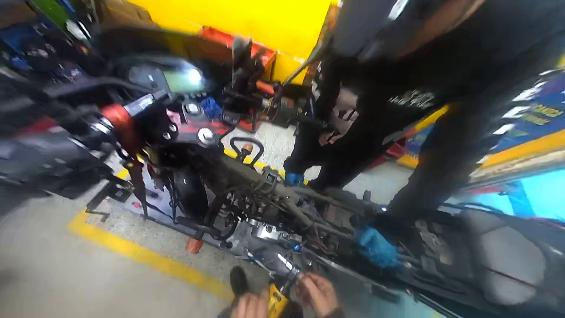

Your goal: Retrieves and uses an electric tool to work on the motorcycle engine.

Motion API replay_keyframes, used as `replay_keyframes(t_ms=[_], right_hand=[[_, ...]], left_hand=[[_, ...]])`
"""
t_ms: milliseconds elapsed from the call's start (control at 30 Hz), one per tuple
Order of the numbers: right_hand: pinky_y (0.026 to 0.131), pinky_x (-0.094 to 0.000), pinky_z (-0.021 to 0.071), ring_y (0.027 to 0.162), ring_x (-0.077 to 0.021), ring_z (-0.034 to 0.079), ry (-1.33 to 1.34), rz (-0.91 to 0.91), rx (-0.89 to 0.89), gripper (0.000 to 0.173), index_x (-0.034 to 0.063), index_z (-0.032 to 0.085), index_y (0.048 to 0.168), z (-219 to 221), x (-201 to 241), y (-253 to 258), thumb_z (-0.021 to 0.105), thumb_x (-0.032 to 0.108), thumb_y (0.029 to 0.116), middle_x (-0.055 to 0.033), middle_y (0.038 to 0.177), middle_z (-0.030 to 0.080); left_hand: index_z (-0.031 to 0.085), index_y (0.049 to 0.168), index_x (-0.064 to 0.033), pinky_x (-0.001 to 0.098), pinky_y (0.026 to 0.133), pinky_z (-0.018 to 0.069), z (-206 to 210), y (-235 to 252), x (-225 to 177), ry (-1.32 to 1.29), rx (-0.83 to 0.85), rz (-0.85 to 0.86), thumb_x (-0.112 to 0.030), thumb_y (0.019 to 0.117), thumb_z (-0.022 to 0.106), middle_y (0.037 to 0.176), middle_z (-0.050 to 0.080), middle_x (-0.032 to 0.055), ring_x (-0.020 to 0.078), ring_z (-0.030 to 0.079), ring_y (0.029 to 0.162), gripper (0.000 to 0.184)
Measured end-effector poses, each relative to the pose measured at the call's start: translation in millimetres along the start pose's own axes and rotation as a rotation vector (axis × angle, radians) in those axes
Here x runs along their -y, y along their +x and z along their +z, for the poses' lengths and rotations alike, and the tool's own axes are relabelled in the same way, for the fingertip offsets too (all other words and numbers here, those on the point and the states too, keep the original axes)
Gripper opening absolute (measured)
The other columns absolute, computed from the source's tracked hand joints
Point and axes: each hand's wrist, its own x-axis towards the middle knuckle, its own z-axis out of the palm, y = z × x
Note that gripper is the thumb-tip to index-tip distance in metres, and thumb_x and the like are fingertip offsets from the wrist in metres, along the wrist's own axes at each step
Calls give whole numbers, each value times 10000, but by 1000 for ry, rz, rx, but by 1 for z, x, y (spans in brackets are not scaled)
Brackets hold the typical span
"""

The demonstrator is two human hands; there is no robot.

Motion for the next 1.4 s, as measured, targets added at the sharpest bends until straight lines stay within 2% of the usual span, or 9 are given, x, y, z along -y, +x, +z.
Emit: replay_keyframes(t_ms=[100,233,333,433,567,833,1067,1267,1400], right_hand=[[661,-318,613,701,-155,701,28,55,-52,194,-56,661,1099,18,-19,45,610,104,1003,-104,863,723],[920,-373,579,1065,-223,685,178,150,-54,426,-54,424,1465,52,-55,110,414,149,1090,-214,1284,625],[877,-359,565,1020,-162,666,373,205,-68,451,56,428,1439,63,-69,136,235,316,1125,-107,1168,655],[879,-314,589,1027,-102,679,386,90,-54,436,108,429,1455,61,-75,141,331,344,1102,-36,1172,676],[789,-260,604,911,-60,704,280,75,-172,430,95,433,1454,71,-69,146,509,260,1064,-19,1102,702],[937,-243,575,1032,-36,685,339,-11,-155,391,74,481,1443,61,-73,148,381,210,1091,6,1151,708],[796,-270,618,859,-64,710,257,117,-304,384,74,551,1349,67,-52,159,388,329,1112,-11,991,711],[796,-246,599,890,-54,698,291,161,-439,413,62,493,1421,99,-51,135,415,308,1099,-24,1052,696],[788,-214,605,863,-29,702,338,126,-458,348,55,511,1365,103,-53,140,393,257,1108,-2,997,696]], left_hand=[[606,1393,-61,582,854,574,29,48,32,33,-37,-7,-127,702,861,1188,697,198,437,659,1112,739],[576,1423,-50,566,891,571,64,136,50,34,50,-60,-181,776,817,1248,665,220,433,651,1134,703],[577,1412,-37,575,855,577,89,172,51,-10,53,-23,-235,784,845,1215,654,239,438,650,1094,711],[581,1399,-48,542,834,590,100,185,49,-43,50,7,-263,751,868,1184,662,197,391,663,1052,740],[585,1397,-64,540,799,597,104,197,56,-68,98,20,-258,727,892,1151,672,173,373,677,1025,762],[540,1454,-47,495,717,603,102,187,31,88,60,-37,-298,804,830,1147,649,186,375,669,1009,754],[455,1536,-217,385,772,621,89,174,58,-442,139,-90,-329,748,854,1375,502,75,166,640,1041,891],[381,1559,-295,371,828,629,74,170,93,-482,409,-161,-529,785,786,1192,698,-58,61,697,993,905],[464,1513,-271,322,851,631,79,172,96,-524,333,-43,-432,818,789,1233,685,-82,31,685,1040,783]])
